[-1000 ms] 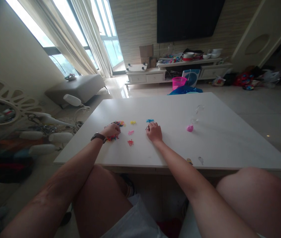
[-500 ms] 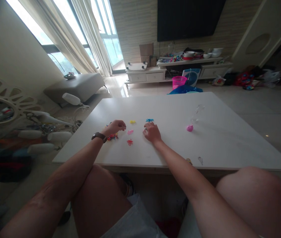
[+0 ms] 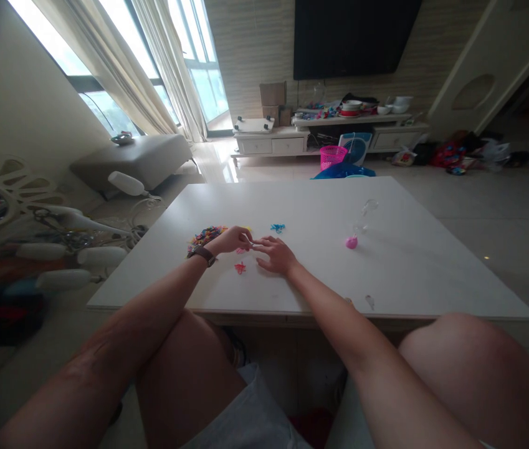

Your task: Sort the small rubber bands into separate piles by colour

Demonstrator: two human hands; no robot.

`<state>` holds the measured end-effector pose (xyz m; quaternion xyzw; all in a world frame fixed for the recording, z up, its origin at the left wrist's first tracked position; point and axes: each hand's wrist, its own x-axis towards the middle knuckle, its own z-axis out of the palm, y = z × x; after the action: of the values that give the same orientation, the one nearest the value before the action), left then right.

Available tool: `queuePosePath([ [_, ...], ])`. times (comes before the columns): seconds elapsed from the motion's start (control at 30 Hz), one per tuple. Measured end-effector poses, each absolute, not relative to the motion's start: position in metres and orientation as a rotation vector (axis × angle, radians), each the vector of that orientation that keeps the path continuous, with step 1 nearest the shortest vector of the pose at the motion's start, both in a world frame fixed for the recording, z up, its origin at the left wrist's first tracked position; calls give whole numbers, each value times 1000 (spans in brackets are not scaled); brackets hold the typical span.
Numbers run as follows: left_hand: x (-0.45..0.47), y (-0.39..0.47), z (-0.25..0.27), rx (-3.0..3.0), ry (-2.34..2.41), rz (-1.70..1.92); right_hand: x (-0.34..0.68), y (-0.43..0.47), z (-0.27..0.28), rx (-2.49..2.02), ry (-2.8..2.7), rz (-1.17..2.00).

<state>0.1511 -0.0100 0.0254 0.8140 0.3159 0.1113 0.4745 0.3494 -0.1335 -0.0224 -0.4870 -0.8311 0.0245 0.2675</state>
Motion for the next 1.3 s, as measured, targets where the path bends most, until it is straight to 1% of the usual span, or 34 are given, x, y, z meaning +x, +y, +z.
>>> queuePosePath([
  [0.27, 156, -14, 30, 1943, 818, 285, 348, -134, -22, -1338, -2172, 125],
  [0.53, 146, -5, 32, 1960, 843, 319, 354, -125, -30, -1577, -1693, 101],
  [0.73, 133, 0, 34, 1931, 850, 118, 366, -111, -42, -1789, -1310, 51],
  [0.97, 124, -3, 35, 2146, 848, -55, 369, -107, -50, -1758, -1275, 89],
  [1.3, 120, -3, 30, 2231, 804, -247, 368, -108, -47, -1761, -1287, 38],
])
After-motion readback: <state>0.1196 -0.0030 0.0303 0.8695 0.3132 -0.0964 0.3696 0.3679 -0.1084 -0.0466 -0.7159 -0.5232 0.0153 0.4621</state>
